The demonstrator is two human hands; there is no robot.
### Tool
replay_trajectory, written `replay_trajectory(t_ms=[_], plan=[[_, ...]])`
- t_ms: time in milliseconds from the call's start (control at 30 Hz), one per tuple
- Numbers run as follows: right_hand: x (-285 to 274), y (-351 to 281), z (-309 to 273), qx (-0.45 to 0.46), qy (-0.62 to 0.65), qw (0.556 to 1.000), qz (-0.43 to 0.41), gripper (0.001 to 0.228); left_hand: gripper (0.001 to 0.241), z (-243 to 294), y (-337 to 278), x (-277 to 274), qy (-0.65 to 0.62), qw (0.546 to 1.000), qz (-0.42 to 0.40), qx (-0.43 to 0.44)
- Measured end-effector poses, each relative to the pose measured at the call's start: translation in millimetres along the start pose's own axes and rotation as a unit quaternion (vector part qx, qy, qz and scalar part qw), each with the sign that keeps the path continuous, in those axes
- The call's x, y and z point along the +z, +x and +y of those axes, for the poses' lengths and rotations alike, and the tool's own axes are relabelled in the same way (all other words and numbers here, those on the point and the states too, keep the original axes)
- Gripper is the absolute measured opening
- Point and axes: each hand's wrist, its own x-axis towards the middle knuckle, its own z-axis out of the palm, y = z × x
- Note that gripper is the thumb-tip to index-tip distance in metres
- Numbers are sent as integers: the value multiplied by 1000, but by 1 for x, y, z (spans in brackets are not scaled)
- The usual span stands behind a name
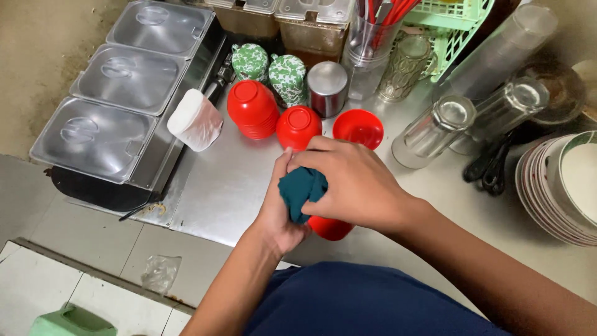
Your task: The person is wiping and drying several small red bowls using a green cloth on a counter.
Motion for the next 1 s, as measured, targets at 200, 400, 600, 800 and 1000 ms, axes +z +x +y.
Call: replay_trajectory(t_ms=[200, 400, 600, 800, 1000], plan=[[6, 17, 15, 66, 62, 994, 59, 34, 80, -4, 3, -4, -20, 994, -19, 101], [10, 17, 54, 178, 329, 925, 64, 21, 66, 4, -8, 6, 11, 993, -48, 108], [16, -8, 72, 271, 438, 852, 96, 29, 43, -1, 17, -22, -129, 981, -48, 136], [17, -15, 39, 109, 310, 936, 122, 20, 59, -2, 31, -29, -165, 978, -18, 128], [11, -9, 41, 315, 430, 837, 123, 24, 69, 3, 25, -27, -157, 979, -33, 122]])
